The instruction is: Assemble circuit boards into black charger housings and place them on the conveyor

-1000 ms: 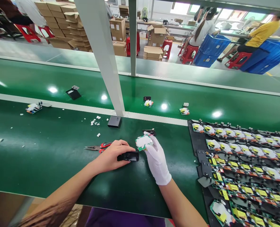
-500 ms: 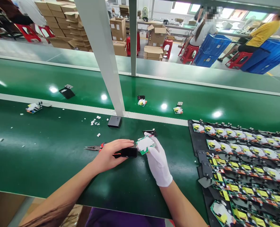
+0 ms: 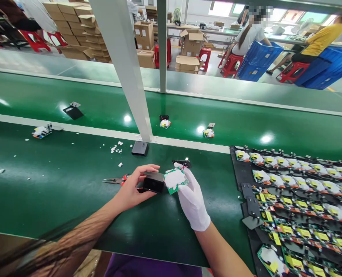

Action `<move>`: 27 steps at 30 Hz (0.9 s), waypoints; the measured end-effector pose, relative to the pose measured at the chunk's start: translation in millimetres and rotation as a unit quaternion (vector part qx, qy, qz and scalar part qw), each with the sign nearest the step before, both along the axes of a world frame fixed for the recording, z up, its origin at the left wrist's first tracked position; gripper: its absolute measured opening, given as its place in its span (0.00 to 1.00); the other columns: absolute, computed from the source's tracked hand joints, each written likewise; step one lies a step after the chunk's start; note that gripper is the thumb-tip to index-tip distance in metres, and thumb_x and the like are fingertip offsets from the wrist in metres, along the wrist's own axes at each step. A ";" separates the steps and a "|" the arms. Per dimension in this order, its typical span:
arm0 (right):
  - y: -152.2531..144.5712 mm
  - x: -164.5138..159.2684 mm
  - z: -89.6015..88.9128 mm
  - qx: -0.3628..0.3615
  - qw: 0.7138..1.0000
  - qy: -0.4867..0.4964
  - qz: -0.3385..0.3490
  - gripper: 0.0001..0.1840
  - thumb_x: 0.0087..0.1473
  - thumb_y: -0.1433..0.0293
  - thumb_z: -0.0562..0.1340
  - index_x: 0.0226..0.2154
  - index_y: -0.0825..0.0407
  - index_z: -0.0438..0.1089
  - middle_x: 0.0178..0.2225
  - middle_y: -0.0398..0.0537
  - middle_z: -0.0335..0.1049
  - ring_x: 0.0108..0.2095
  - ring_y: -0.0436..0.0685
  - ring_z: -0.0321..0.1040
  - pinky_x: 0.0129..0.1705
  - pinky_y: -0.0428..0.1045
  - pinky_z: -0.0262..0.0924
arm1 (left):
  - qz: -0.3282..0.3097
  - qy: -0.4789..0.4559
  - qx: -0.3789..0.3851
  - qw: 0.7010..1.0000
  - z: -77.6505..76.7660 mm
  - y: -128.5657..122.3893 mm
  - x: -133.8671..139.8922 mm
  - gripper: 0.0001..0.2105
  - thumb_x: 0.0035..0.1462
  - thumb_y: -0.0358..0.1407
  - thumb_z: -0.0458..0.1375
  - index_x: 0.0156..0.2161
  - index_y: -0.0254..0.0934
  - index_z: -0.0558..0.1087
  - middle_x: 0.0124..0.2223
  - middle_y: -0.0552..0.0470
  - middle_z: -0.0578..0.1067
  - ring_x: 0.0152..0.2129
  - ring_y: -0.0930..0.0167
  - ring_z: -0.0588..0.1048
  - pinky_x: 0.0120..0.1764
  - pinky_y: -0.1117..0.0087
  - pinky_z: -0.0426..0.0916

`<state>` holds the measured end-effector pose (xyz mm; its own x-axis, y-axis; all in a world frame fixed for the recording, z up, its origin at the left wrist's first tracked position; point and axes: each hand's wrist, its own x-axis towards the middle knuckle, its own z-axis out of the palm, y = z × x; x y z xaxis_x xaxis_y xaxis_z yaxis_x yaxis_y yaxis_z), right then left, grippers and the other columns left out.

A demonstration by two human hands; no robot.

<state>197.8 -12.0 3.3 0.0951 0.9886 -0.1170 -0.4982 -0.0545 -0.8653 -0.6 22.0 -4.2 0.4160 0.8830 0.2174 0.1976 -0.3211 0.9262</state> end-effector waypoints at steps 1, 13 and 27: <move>0.0 -0.1 0.0 0.000 1.000 0.004 -0.003 0.27 0.42 0.57 0.73 0.46 0.45 0.74 0.44 0.49 0.74 0.42 0.64 0.71 0.49 0.61 0.65 | 0.012 -0.023 -0.018 0.999 -2.3 -0.9 0.7 0.22 0.52 0.34 0.66 0.50 0.42 0.64 0.57 0.43 0.72 0.48 0.66 0.76 0.44 0.64 0.75; -8.6 -12.5 2.9 -0.005 0.997 0.040 0.067 0.32 0.40 0.55 0.75 0.48 0.45 0.75 0.51 0.52 0.73 0.49 0.68 0.71 0.54 0.63 0.64 | -0.013 -0.124 -0.091 0.988 -9.6 -1.3 2.7 0.34 0.55 0.41 0.66 0.63 0.44 0.57 0.61 0.40 0.65 0.59 0.57 0.68 0.55 0.59 0.72; -8.0 -2.2 2.5 0.002 0.999 0.001 0.032 0.30 0.41 0.54 0.74 0.47 0.43 0.75 0.51 0.51 0.73 0.51 0.70 0.70 0.57 0.66 0.62 | -0.040 -0.016 -0.078 0.996 10.6 -5.4 4.1 0.26 0.50 0.32 0.63 0.55 0.42 0.63 0.56 0.45 0.72 0.47 0.64 0.77 0.46 0.63 0.75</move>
<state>195.6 -20.0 5.7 0.0310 0.9932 -0.1126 -0.4953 -0.0826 -0.8648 3.6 16.6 6.4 0.4817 0.8713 0.0941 0.1472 -0.1863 0.9714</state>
